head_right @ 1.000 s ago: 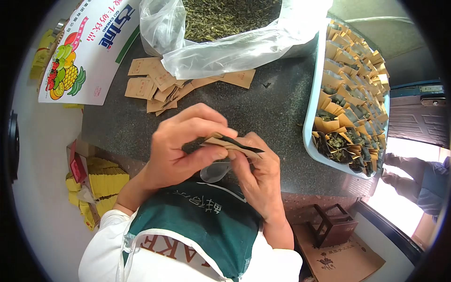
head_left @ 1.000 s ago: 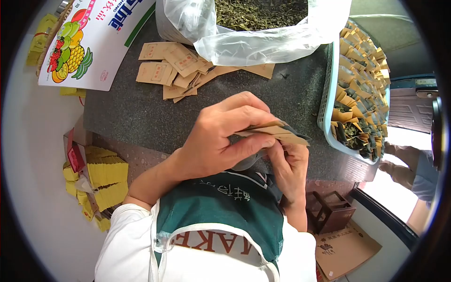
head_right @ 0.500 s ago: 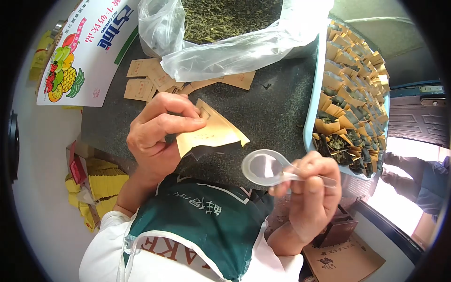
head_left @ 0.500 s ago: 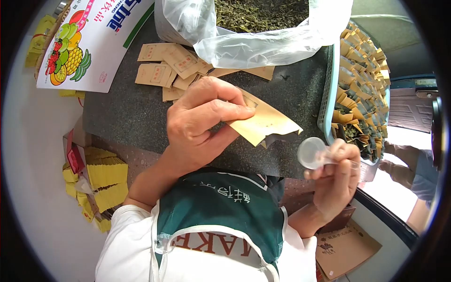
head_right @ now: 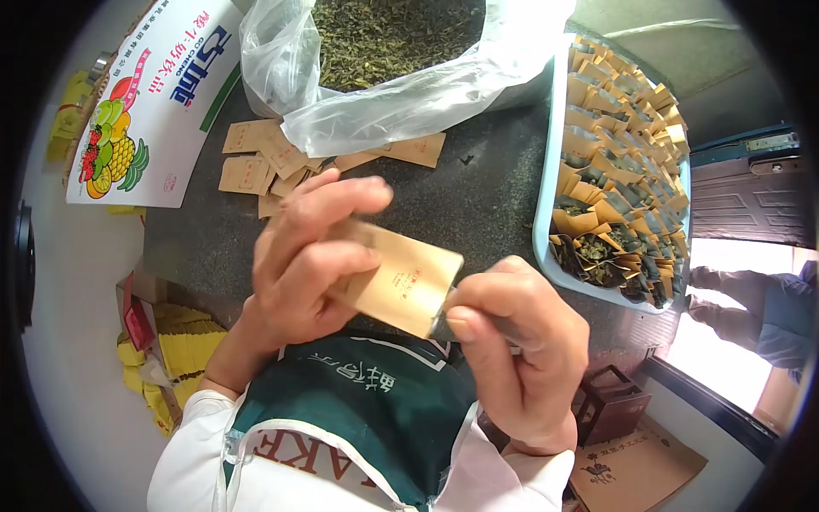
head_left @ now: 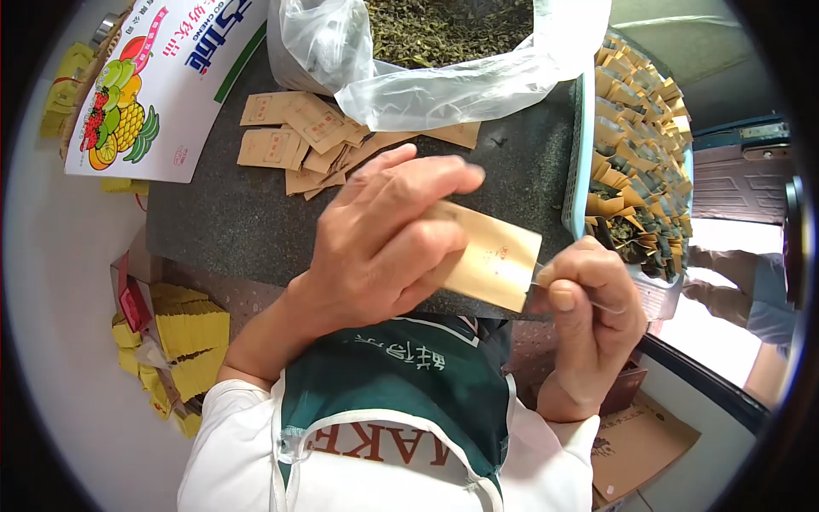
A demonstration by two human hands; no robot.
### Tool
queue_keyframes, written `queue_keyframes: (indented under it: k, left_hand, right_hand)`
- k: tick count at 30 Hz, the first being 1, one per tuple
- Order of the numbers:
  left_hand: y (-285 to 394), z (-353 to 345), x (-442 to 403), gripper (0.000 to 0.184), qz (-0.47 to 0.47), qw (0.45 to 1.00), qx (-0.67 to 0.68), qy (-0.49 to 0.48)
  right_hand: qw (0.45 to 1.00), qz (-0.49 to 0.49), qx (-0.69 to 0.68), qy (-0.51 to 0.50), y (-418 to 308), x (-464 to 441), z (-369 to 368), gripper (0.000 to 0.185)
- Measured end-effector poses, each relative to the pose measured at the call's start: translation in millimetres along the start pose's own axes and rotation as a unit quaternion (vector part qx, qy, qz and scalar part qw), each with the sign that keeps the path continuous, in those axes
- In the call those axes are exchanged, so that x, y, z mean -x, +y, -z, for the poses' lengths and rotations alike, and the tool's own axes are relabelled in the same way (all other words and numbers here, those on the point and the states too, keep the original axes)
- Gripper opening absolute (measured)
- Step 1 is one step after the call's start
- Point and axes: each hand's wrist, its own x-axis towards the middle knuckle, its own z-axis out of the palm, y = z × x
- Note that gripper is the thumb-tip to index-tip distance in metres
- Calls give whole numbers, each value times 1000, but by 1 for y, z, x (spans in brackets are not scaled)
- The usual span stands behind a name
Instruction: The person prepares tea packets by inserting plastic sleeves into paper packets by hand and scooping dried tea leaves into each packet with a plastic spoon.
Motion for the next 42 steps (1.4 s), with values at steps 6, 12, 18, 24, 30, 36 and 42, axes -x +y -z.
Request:
queue_keyframes:
  k: [6,12,18,24,30,36,42]
  left_hand:
    - [5,8,-21,66,49,992,77,-83]
    - [-12,16,-35,66,24,987,135,-88]
    - [-23,16,-50,46,138,938,317,-11]
    - [-40,20,-74,43,160,940,300,23]
    - [-63,15,-80,45,169,927,330,53]
    - [-82,8,-83,43,189,927,319,60]
    - [-104,7,-89,40,180,929,315,69]
  right_hand:
    - [992,107,-3,-69,-1,-16,2,7]
    - [983,7,-168,-73,-11,-32,4,12]
    - [948,-98,-292,-76,-28,-72,5,21]
    - [990,-67,-108,-68,-34,-126,-2,23]
    - [993,-6,52,-104,-30,-157,-8,24]
    - [988,-13,60,-143,-21,-180,-11,25]
    - [988,-85,-6,-128,-21,-201,-15,27]
